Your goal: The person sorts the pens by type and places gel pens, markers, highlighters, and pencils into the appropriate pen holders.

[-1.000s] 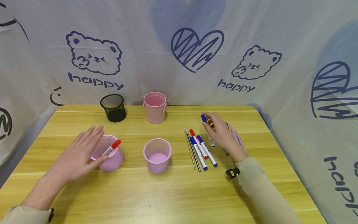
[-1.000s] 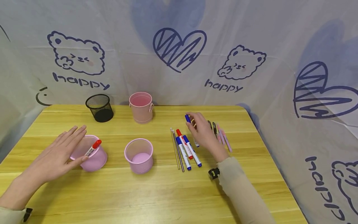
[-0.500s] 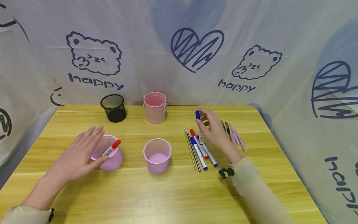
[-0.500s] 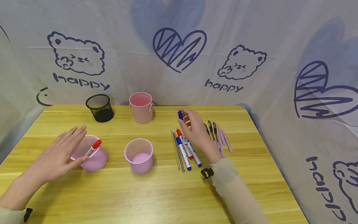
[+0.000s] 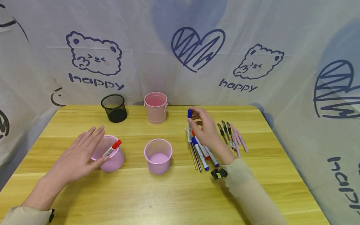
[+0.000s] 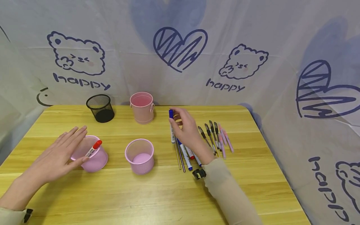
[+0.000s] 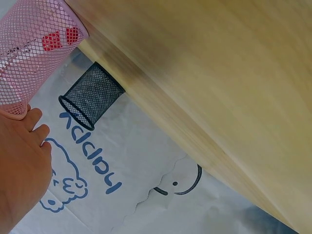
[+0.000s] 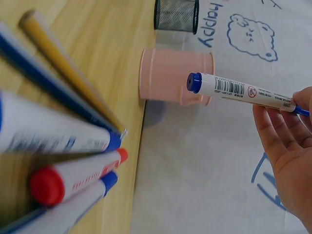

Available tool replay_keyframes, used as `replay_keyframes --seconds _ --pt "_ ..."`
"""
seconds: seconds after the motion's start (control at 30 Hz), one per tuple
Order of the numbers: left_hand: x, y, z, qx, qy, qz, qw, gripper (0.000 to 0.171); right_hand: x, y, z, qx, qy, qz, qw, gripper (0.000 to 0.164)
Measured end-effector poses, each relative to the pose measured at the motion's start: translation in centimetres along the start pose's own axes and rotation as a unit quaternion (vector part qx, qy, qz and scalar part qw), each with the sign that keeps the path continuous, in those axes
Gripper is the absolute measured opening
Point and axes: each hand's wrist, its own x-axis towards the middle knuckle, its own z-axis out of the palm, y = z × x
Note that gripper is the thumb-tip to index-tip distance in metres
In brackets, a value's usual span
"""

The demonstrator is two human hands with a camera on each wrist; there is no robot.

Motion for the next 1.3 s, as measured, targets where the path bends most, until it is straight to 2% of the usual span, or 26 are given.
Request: replay_keyframes --seconds 0.27,0.53,0.73,1.03,1.3 --pt "-0.1 -0.1 0.2 -0.004 0.005 0.003 1.0000 0.094 0.7 -1.1 1.8 0.016 0.001 -0.030 0.999 0.038" --pt "-0.1 0.0 0.1 -0.003 0.010 0.007 0.9999 0.093 1.2 -2.8 3.3 0.058 0.016 -0.043 0.997 0.037" --pt "-0.1 0.0 0.2 -0.002 0.013 0.008 0.9999 0.093 1.6 -3.9 4.4 0.102 0.031 -0.053 0.993 0.037" --pt "0.0 -0.1 0.2 -0.003 0.013 0.008 0.9999 0.094 2.1 -5.2 5.8 0.149 0.021 -0.091 0.984 0.036" --pt "0.0 -0.2 0.2 -0.002 0.014 0.011 0.9998 0.093 2.2 -6.7 6.8 0.174 0.019 -0.101 0.979 0.034"
